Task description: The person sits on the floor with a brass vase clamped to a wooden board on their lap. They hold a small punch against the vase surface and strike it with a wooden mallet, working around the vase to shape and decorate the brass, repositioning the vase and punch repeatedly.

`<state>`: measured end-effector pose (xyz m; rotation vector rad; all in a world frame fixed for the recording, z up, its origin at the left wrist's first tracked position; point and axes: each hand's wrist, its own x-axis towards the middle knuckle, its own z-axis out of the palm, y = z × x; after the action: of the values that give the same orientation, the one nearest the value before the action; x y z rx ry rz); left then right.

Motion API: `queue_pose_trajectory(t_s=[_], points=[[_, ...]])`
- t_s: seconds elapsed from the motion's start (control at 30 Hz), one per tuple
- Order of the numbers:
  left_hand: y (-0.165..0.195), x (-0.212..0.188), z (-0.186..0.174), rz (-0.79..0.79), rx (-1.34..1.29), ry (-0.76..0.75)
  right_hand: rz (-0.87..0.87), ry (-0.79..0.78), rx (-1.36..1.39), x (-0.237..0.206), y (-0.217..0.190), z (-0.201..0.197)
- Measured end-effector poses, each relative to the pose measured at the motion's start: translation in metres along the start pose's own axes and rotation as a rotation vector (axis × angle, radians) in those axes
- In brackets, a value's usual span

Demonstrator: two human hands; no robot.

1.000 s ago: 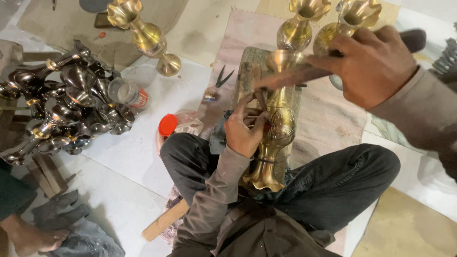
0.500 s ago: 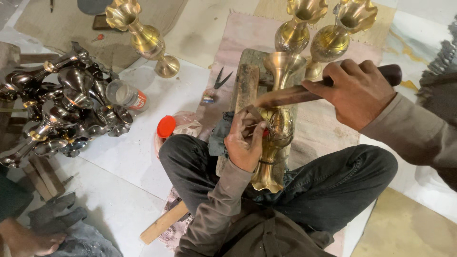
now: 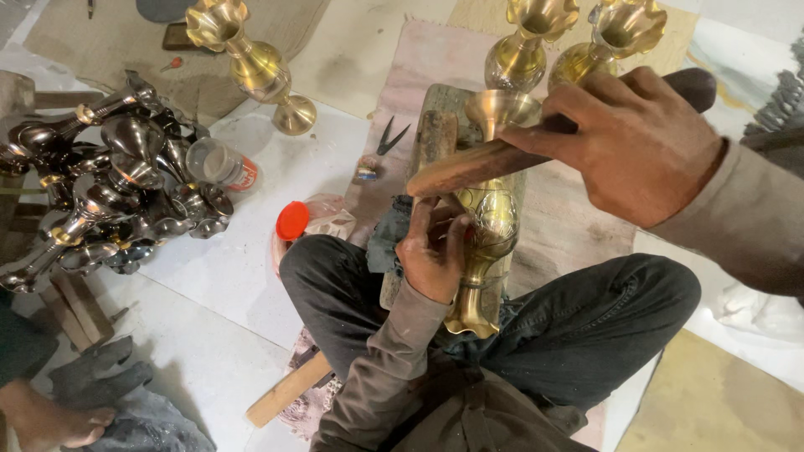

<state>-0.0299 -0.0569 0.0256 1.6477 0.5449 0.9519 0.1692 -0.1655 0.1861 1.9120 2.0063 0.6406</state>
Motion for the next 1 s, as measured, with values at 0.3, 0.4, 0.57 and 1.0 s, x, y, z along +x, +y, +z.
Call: queue_pose_trajectory(t_s=[0.3,0.4,0.57,1.0], points=[[-0.001,0.001,0.003,-0.159,-0.067,0.013,0.013,0.090,-0.027,0.010,0.000,-0.018],[0.000,0.001,0.003,-0.189,-0.048,0.001,0.096,-0.008,0.185,0.012,-0.003,-0.020],[0.007,-0.003,0.003,-0.149,-0.051,-0.001,0.072,0.117,0.022,0.012,-0.005,-0.018],[0.010,-0.003,0.001,-0.051,-0.051,-0.011,0.107,0.135,0.201,0.002,-0.010,-0.010]])
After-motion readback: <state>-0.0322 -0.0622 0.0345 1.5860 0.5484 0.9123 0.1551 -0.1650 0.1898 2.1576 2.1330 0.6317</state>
